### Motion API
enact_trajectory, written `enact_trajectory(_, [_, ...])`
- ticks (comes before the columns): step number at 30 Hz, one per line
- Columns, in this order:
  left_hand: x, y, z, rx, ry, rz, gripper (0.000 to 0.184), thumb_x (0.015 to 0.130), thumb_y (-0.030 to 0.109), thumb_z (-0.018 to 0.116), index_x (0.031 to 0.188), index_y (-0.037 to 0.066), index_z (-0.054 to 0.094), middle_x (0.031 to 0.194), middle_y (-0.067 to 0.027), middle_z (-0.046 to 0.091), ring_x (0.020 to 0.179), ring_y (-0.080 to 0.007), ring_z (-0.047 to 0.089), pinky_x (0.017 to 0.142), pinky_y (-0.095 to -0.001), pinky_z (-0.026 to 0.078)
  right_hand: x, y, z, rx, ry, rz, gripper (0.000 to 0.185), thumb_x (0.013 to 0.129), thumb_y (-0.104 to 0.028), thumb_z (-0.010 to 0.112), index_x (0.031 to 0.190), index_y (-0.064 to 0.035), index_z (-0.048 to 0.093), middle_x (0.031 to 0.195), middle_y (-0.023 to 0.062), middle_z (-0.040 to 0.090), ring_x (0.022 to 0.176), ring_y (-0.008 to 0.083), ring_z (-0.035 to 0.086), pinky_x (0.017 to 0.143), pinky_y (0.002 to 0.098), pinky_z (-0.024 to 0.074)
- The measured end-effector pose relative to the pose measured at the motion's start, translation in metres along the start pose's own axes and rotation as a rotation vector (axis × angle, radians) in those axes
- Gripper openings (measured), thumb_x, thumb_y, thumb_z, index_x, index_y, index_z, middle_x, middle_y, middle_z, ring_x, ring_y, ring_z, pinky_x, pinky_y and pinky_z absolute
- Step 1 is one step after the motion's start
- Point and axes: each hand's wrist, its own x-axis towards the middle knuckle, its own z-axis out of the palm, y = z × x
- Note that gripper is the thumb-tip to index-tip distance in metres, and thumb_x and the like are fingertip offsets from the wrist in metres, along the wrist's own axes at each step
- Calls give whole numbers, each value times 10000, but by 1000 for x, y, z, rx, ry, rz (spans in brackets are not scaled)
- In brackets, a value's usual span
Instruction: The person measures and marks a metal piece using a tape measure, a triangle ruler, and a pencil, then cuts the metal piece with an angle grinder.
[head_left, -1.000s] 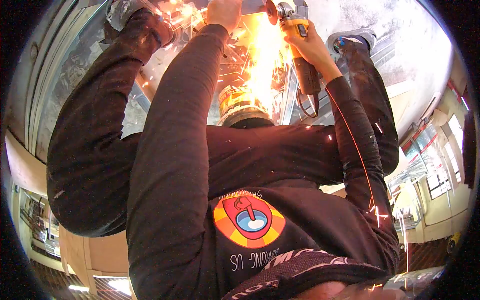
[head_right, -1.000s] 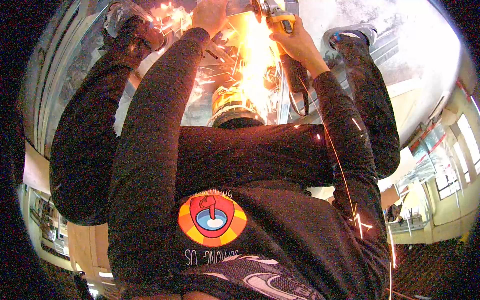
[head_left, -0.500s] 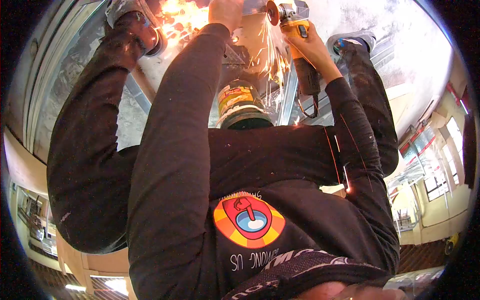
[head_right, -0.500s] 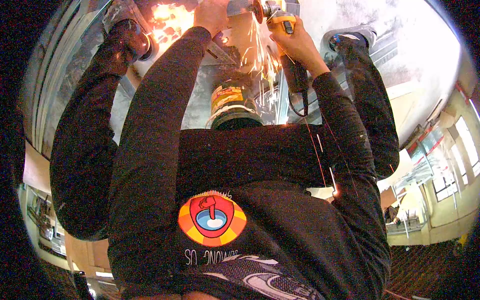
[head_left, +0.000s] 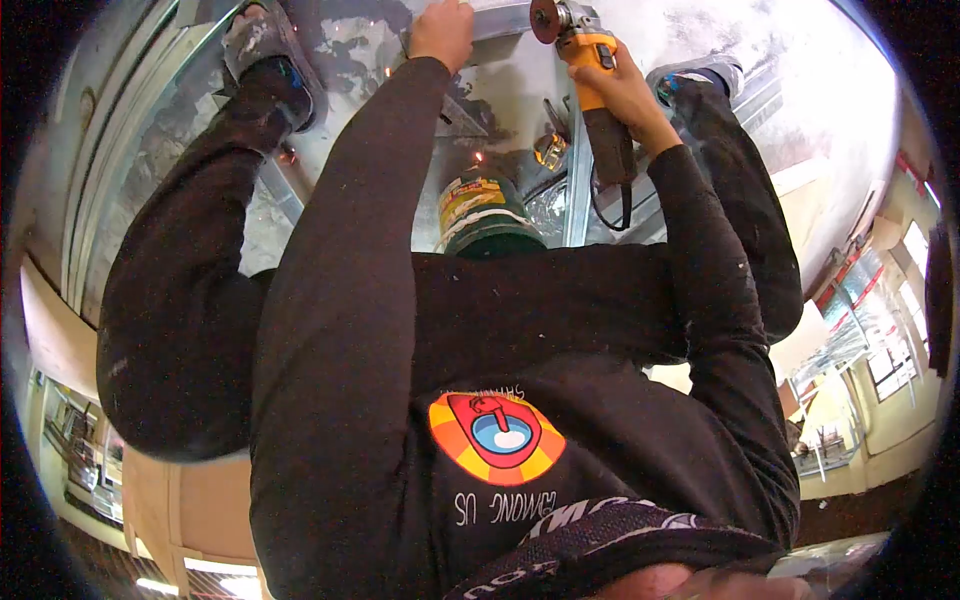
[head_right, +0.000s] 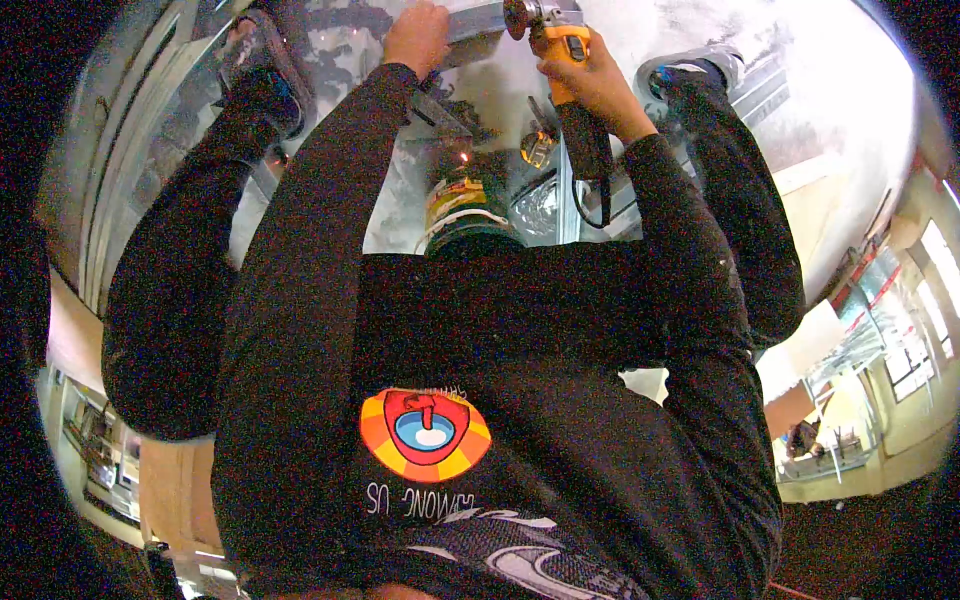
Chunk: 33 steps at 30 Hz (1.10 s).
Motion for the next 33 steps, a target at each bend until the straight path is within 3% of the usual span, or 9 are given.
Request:
enact_trajectory(2, [1, 0, -2, 34, 5, 22, 172, 806, 91, 668, 971, 45, 645, 1045, -152, 623, 1047, -351, 621, 870, -442, 542, -2, 0, -6, 35, 21, -10, 654, 793, -211, 822, 1322, -47, 474, 1060, 86, 640, 893, 166, 645, 771, 309, 552])
enact_trajectory(4, [-3, 1, -7, 24, 6, -59, 528, 708, 242, 861, 1106, 81, 553, 1029, -139, 623, 1049, -364, 635, 849, -503, 556, -4, 10, -9, -46, 42, -58, 672, 794, -224, 827, 1332, -41, 469, 1067, 92, 639, 895, 173, 648, 764, 313, 555])
enact_trajectory(5, [-5, -3, -3, -19, 51, -16, 590, 701, 257, 876, 1171, 88, 562, 1059, -158, 626, 1084, -370, 629, 872, -504, 546, -6, 16, -12, -35, 40, -90, 694, 792, -236, 833, 1345, -36, 464, 1072, 92, 638, 896, 174, 648, 771, 312, 557])
enact_trajectory(9, [0, -18, -5, -152, 25, 64, 489, 752, 327, 840, 1075, 49, 599, 1059, -166, 646, 1028, -404, 625, 882, -479, 530, -21, 13, -12, 12, 1, -13, 658, 826, -248, 801, 1364, -56, 477, 1126, 74, 630, 992, 168, 628, 863, 307, 518])
enact_trajectory(11, [11, -31, -7, -302, -234, 34, 597, 800, 458, 794, 1223, 75, 617, 1216, -199, 634, 1109, -392, 619, 931, -482, 515, -20, 25, -12, -31, 37, -30, 677, 817, -248, 800, 1376, -58, 469, 1127, 79, 633, 993, 168, 631, 862, 305, 518])
enact_trajectory(14, [17, -49, 8, -278, -163, 110, 620, 832, 533, 740, 1220, 59, 644, 1235, -197, 636, 1117, -390, 617, 950, -480, 506, -15, 45, -15, -141, 46, -10, 824, 752, -356, 848, 1404, -62, 439, 1160, 144, 662, 1014, 248, 673, 877, 352, 546])
enact_trajectory(17, [17, -53, 21, -88, 36, 121, 677, 843, 544, 727, 1287, 46, 611, 1231, -183, 640, 1135, -378, 611, 967, -478, 502, -14, 49, -11, -154, 7, -27, 870, 743, -398, 837, 1433, -72, 419, 1195, 172, 666, 1063, 293, 675, 926, 369, 530])
enact_trajectory(26, [-7, -23, -12, -65, -90, 126, 629, 735, 302, 845, 1250, 54, 581, 1217, -154, 630, 1131, -370, 602, 960, -462, 510, -1, 39, -8, -285, -9, -11, 889, 741, -424, 822, 1437, -55, 409, 1198, 202, 664, 1088, 339, 673, 936, 392, 523])
enact_trajectory(33, [-10, -28, 4, -84, -15, 184, 618, 734, 276, 846, 1254, 73, 582, 1193, -121, 633, 1112, -348, 606, 952, -453, 513, -4, 24, -3, -309, -27, 68, 849, 758, -417, 814, 1409, -43, 419, 1178, 215, 671, 1072, 356, 679, 921, 402, 530])
